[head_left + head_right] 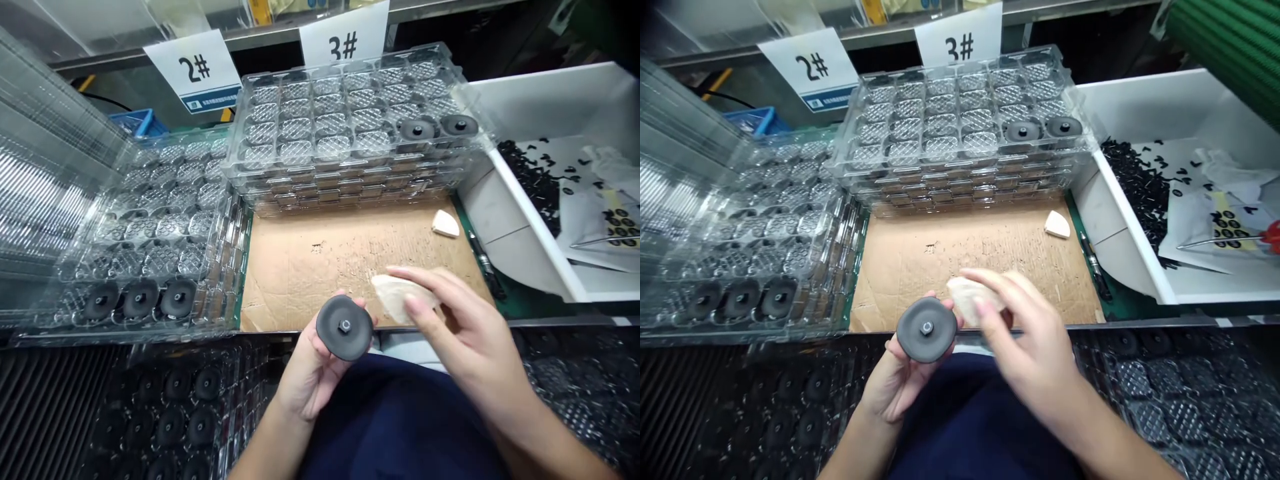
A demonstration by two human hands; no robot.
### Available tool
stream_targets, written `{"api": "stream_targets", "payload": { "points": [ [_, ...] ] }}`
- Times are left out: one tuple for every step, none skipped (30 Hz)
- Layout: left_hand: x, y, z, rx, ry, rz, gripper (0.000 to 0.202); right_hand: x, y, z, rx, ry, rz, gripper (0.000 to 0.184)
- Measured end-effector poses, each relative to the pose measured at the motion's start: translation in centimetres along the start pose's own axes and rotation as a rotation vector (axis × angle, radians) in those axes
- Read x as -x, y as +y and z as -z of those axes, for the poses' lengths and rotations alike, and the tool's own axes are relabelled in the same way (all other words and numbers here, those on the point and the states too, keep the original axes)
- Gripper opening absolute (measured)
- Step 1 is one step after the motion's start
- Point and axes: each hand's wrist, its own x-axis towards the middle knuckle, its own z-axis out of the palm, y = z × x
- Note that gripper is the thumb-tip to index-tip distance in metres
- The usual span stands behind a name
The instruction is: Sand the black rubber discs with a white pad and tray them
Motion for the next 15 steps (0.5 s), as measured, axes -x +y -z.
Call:
{"api": "stream_targets", "payload": {
  "points": [
    [-0.1,-0.1,-0.1,-0.012,0.022,-0.027,0.048,-0.3,-1.3,-0.2,0.031,0.026,0.133,0.026],
    [-0.1,-0.1,-0.2,-0.028,0.039,-0.052,0.046,-0.5,-2.4,-0.5,0.046,0.024,0.249,0.027],
    [-0.1,-0.1,-0.3,-0.047,0.054,-0.075,0.045,-0.6,-3.2,-0.8,0.044,-0.023,0.330,0.027],
    [-0.1,-0.1,-0.4,-0.066,0.077,-0.096,0.045,-0.6,-3.7,-1.0,0.027,-0.110,0.366,0.027],
    [0.0,-0.1,-0.4,-0.083,0.107,-0.117,0.047,-0.6,-3.9,-1.2,0.002,-0.219,0.363,0.026],
    [0.0,-0.1,-0.5,-0.099,0.141,-0.135,0.049,-0.8,-3.9,-1.4,-0.020,-0.333,0.340,0.025],
    [0.0,-0.2,-0.6,-0.114,0.170,-0.143,0.051,-1.0,-3.8,-1.4,-0.024,-0.418,0.320,0.025],
    [0.0,-0.3,-0.7,-0.127,0.182,-0.134,0.052,-1.2,-3.7,-1.4,-0.008,-0.433,0.313,0.024],
    [-0.1,-0.4,-0.9,-0.136,0.176,-0.109,0.052,-1.5,-3.5,-1.5,0.023,-0.371,0.327,0.025],
    [-0.1,-0.5,-1.0,-0.145,0.161,-0.079,0.051,-1.7,-3.4,-1.4,0.054,-0.278,0.354,0.026],
    [-0.1,-0.6,-1.2,-0.153,0.143,-0.055,0.049,-1.8,-3.3,-1.3,0.062,-0.197,0.390,0.027],
    [-0.1,-0.6,-1.3,-0.153,0.126,-0.042,0.050,-1.7,-3.1,-1.1,0.041,-0.158,0.421,0.028],
    [-0.1,-0.6,-1.3,-0.146,0.112,-0.037,0.051,-1.5,-3.0,-0.7,0.001,-0.177,0.436,0.027],
    [0.0,-0.5,-1.3,-0.137,0.104,-0.037,0.054,-1.1,-2.8,-0.2,-0.047,-0.245,0.435,0.026],
    [0.1,-0.4,-1.2,-0.130,0.098,-0.035,0.057,-0.6,-2.5,0.5,-0.081,-0.328,0.411,0.024]
  ]
}}
